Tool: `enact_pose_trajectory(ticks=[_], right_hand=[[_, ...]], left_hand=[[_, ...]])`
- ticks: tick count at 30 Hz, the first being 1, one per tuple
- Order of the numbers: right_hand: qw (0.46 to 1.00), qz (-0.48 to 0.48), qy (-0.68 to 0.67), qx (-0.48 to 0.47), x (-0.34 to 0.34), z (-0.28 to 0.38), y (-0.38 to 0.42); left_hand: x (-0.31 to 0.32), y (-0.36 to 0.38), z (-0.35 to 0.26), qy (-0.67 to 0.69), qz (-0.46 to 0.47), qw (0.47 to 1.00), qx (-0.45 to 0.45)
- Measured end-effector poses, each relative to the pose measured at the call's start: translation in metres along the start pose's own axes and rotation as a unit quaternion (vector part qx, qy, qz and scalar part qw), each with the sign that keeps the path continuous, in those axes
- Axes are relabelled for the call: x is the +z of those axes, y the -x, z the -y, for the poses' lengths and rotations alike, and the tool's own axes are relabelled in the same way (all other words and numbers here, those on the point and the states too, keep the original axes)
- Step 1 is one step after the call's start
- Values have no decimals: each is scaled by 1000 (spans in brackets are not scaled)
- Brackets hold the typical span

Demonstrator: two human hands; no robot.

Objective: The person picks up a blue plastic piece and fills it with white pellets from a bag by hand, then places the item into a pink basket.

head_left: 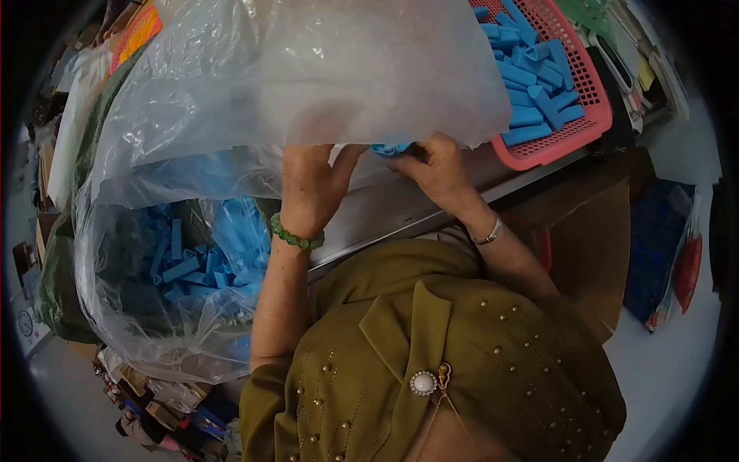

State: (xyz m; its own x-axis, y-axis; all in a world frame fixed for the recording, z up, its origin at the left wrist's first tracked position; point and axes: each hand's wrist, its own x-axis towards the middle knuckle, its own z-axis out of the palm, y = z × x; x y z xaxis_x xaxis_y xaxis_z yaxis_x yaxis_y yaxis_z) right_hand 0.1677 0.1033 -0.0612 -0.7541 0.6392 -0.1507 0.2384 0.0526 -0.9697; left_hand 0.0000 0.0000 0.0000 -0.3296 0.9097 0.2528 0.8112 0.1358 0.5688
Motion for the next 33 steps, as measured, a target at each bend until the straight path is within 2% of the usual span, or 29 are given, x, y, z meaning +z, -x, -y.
enact_pose_trajectory(ticks=[2,3,5,6,8,9,11,12,14,17,18,20,26,27,29,33], right_hand=[[999,0,-40,20,0,6,0],[999,2,-37,24,1,16,3],[996,24,-65,-48,3,32,1],[996,26,-66,-52,4,35,0],[987,89,-136,-4,2,38,-1],[987,92,-135,-4,3,36,-1],[935,151,-321,16,3,30,-3],[935,155,-318,16,3,31,-4],[882,187,-430,38,3,33,-5],[854,183,-483,62,9,39,-6],[855,184,-480,63,11,42,-6],[862,157,-474,94,15,48,-4],[862,157,-472,101,18,64,1],[852,180,-481,103,19,66,2],[879,154,-431,139,16,68,7],[949,190,-236,86,-16,94,35]], left_hand=[[8,4,10,243,50,966,-67],[13,12,13,247,50,965,-71],[27,24,19,429,57,883,-180],[27,24,15,425,53,886,-179],[28,28,5,570,-26,802,-175],[27,31,6,570,-31,802,-176],[26,36,7,569,-5,810,-139],[24,37,6,570,-9,810,-140],[21,37,4,575,-1,808,-129],[22,38,4,559,-16,822,-109],[22,39,3,561,-17,821,-109],[22,41,0,485,-49,869,-80],[12,44,-9,393,-97,913,-56],[13,47,-8,403,-94,908,-64],[5,54,-11,368,-74,924,-69],[-52,76,-11,291,23,955,-52]])
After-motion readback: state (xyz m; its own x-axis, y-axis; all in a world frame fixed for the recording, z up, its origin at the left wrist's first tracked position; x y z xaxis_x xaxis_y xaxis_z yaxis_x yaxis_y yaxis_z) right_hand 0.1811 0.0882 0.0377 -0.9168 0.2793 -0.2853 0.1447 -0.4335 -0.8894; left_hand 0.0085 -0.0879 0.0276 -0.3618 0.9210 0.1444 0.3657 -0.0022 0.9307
